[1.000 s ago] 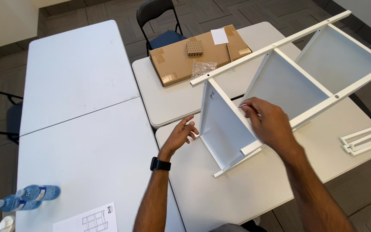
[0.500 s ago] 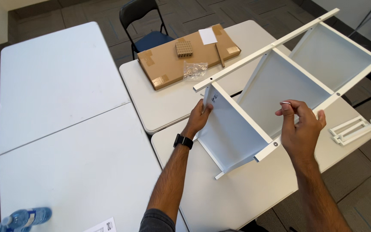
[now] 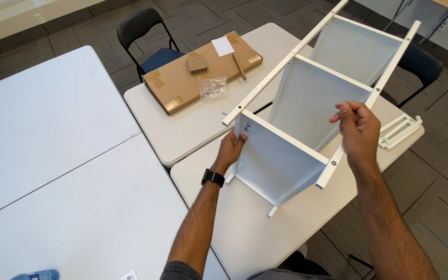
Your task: The person assembles a white three-tier shelving unit on a table. They attach horizontal supports, insert screws, and add side rails to complete the frame.
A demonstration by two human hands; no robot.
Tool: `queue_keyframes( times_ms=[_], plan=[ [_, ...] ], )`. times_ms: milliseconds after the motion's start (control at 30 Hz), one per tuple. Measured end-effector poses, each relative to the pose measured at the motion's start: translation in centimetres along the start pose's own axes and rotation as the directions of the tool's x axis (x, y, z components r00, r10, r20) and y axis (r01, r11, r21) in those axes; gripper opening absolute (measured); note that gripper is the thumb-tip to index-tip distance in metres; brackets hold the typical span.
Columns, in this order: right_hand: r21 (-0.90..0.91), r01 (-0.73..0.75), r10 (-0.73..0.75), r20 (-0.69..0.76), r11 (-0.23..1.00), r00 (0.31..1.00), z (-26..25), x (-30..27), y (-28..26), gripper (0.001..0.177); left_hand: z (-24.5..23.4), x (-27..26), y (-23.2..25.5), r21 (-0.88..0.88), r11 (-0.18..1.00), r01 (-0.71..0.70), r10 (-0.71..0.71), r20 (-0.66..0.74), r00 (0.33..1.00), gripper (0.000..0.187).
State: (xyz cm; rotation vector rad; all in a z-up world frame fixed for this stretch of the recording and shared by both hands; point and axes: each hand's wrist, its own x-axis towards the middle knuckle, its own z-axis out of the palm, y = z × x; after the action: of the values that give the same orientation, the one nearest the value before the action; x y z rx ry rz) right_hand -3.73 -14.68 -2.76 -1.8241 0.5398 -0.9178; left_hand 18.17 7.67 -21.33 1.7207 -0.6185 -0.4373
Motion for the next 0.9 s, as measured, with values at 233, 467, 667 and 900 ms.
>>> queue_keyframes(
  times_ms=[233, 467, 667, 900],
  plan=[
    [0.060, -0.063, 0.066, -0.046, 0.996, 0.997, -5.3, 1.5, 2.0, 0.013, 6.1, -2.9, -0.1, -0.010, 0.999, -0.036, 0.036, -0.049, 0.998, 0.076],
    [-0.080, -0.027, 0.034, 0.091, 0.996, 0.995, -11.7, 2.9, 3.1, 0.016, 12.5, -5.0, 0.7, 0.048, 0.996, 0.079, -0.075, -0.086, 0.994, 0.059],
    [-0.227, 0.019, 0.034, 0.227, 0.974, 0.973, -16.2, 1.1, 0.0, 0.019, 15.8, -7.0, 2.3, 0.070, 0.995, 0.067, -0.059, -0.104, 0.993, 0.066],
    [-0.344, 0.205, -0.095, 0.312, 0.916, 0.946, -17.6, -4.9, -5.6, 0.021, 15.0, -9.5, 5.2, 0.000, 0.990, 0.139, -0.139, -0.090, 0.986, 0.066]
  ],
)
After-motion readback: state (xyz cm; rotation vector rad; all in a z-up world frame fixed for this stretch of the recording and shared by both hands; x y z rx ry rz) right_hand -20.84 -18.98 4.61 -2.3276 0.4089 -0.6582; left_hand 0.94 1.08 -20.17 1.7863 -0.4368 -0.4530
